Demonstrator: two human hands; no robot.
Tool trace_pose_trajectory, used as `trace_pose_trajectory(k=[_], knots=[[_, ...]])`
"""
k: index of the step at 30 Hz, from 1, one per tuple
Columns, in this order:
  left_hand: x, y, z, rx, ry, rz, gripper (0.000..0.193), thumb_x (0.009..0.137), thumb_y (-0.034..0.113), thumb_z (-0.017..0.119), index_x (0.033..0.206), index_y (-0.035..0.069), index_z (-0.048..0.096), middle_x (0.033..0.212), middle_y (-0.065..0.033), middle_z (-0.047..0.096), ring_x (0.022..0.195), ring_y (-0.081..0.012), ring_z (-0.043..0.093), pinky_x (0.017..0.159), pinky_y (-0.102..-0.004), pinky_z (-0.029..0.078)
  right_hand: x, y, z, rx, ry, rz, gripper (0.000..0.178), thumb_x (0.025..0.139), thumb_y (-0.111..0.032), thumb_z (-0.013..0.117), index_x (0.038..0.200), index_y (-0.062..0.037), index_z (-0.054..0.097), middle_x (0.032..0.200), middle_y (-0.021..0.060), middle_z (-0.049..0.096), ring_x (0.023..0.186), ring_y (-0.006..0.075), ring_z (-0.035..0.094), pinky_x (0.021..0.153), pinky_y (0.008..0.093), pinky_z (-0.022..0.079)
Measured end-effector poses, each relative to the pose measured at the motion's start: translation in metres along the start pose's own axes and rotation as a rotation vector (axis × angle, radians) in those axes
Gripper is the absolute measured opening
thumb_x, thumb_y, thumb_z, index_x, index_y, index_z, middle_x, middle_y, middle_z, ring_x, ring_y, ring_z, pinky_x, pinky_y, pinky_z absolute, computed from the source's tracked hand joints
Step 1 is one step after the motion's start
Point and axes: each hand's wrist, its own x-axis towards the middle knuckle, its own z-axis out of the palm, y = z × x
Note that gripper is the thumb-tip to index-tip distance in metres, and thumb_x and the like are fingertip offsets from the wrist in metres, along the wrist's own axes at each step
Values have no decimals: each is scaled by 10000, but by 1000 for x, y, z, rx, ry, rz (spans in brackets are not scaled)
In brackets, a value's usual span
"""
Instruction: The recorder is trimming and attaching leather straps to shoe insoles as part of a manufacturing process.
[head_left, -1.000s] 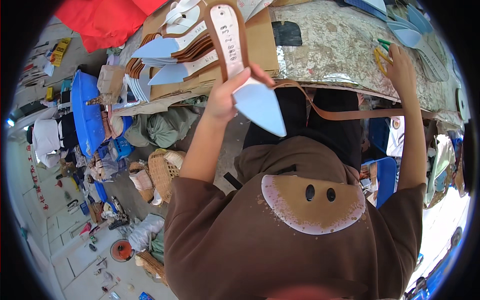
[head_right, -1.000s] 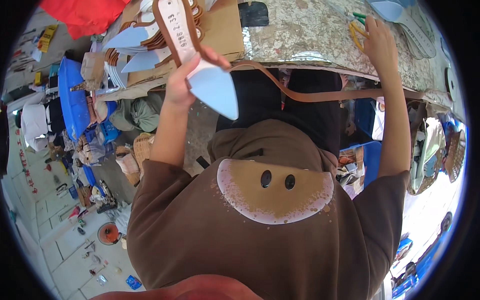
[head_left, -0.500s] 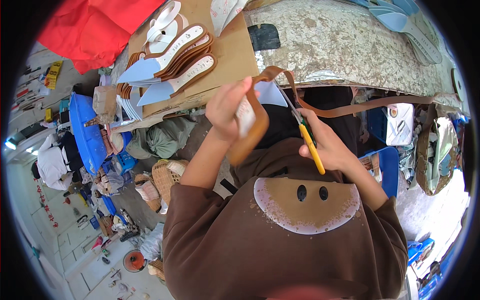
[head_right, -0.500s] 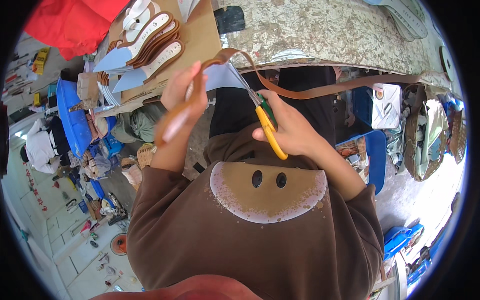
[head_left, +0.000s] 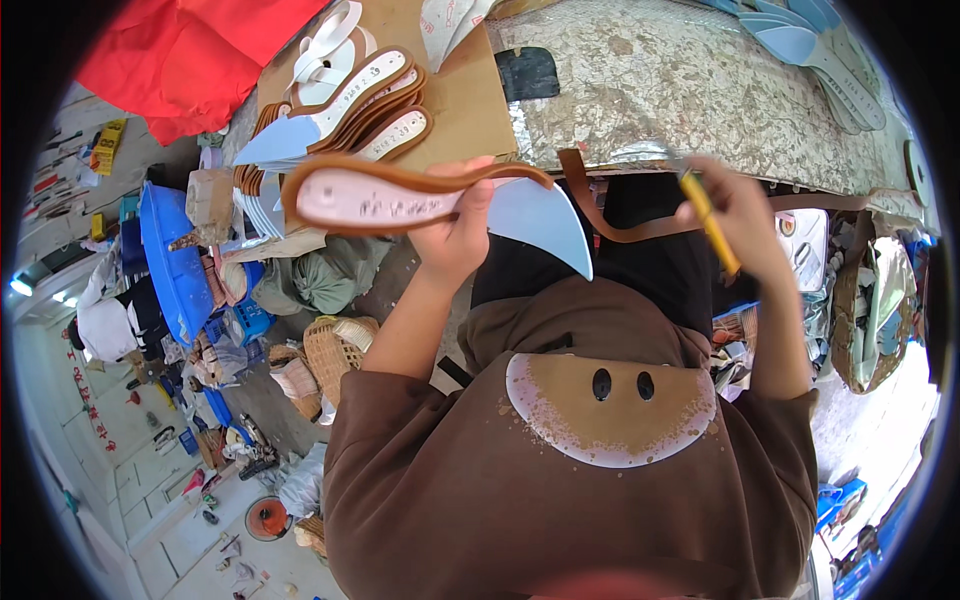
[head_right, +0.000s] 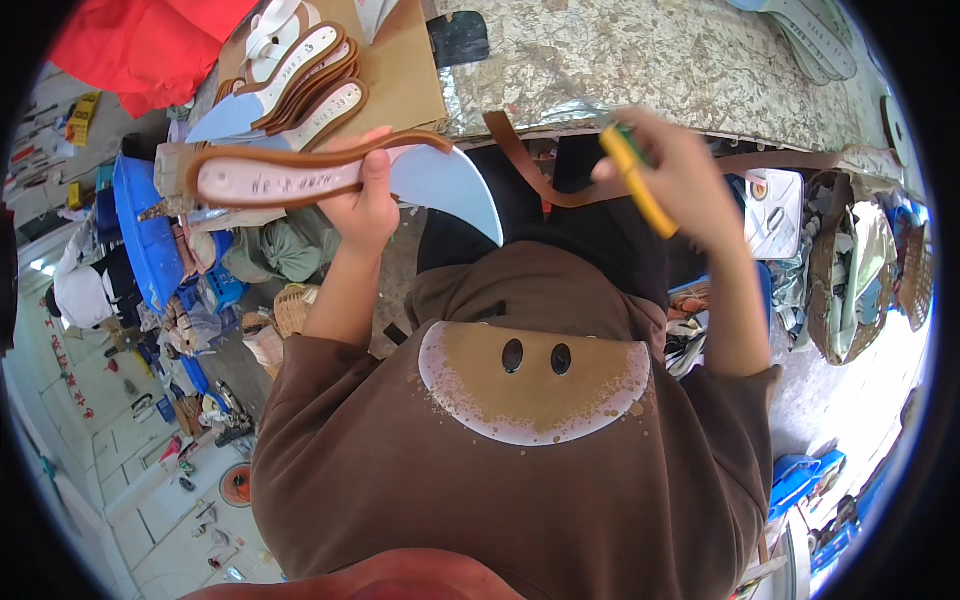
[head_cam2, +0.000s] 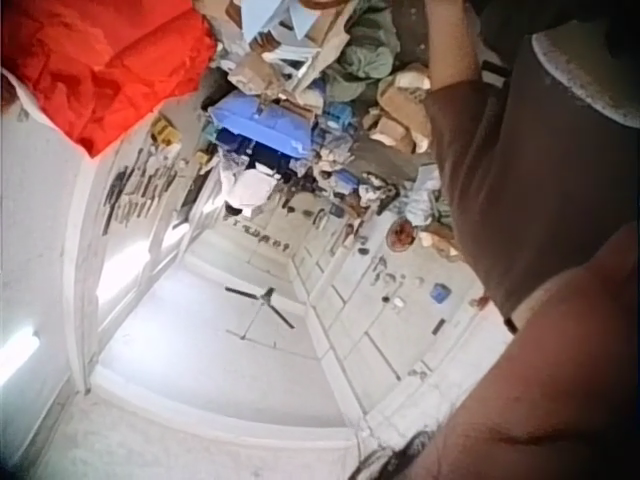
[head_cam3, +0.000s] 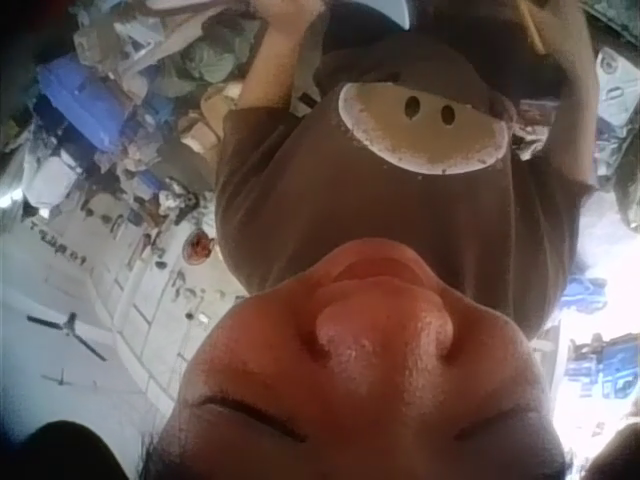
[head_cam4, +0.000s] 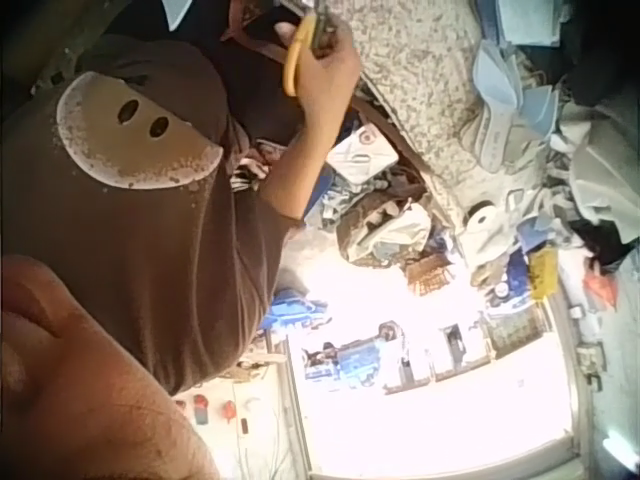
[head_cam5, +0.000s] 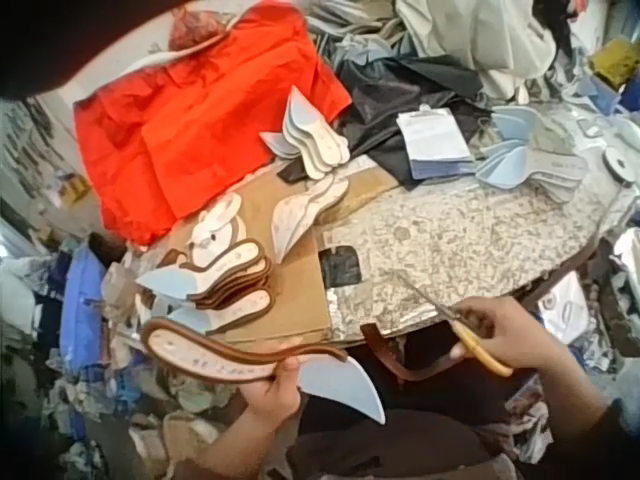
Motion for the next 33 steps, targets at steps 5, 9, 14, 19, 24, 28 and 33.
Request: trace_pose_trajectory(k=[5, 9, 14, 19, 24, 28, 33], knots=[[-16, 6, 10, -131, -78, -262, 149, 893, 74, 682, 993, -31, 650, 889, -67, 671, 764, -131, 621, 691, -270, 501, 35, -24, -42, -696, 568, -509, 264, 861, -197, 674, 1034, 0, 637, 842, 121, 608, 713, 224, 568, 665, 333, 461], [-24, 11, 35, -194, -136, -322, 138, 852, 70, 718, 931, -24, 656, 828, -67, 677, 752, -146, 638, 690, -289, 506, 17, -43, 38, -303, -86, -452, 264, 968, -260, 509, 878, -16, 554, 790, 219, 539, 808, 427, 566, 703, 455, 450], [-29, 0, 26, -108, -201, -261, 219, 866, 196, 727, 928, -5, 664, 836, -65, 678, 756, -163, 647, 686, -334, 513, 14, -31, 92, 186, -192, -332, 316, 945, -159, 565, 725, 35, 447, 626, 161, 422, 550, 266, 407, 541, 365, 356], [-4, 22, 21, -994, 45, -469, 648, 906, 622, 517, 998, -14, 599, 807, -93, 655, 738, -187, 644, 675, -338, 519, 20, -22, 120, 119, -17, -341, 324, 912, -131, 608, 678, 33, 456, 589, 160, 407, 514, 264, 398, 505, 360, 350], [18, 1, 11, 135, -119, -167, 399, 867, 404, 673, 780, 15, 670, 704, -70, 636, 533, -237, 576, 528, -332, 436, 23, -20, 139, 168, -9, -352, 218, 917, -108, 615, 753, 21, 554, 647, 150, 490, 545, 283, 507, 530, 353, 400], [59, -44, -37, 1046, -157, 80, 385, 729, 471, 732, 788, 93, 688, 854, -89, 636, 873, -304, 607, 794, -457, 403, 23, -17, 117, 194, 68, -254, 198, 922, -107, 632, 776, 17, 585, 643, 41, 513, 570, 95, 468, 539, 262, 389], [66, -95, -70, 1303, 46, 277, 822, 696, 613, 722, 1359, 185, 493, 1483, -249, 306, 1404, -393, 256, 1057, -638, 183, 15, 4, 98, 233, 120, -188, 235, 934, -132, 630, 765, 21, 573, 632, 28, 514, 575, 77, 450, 534, 245, 373]])
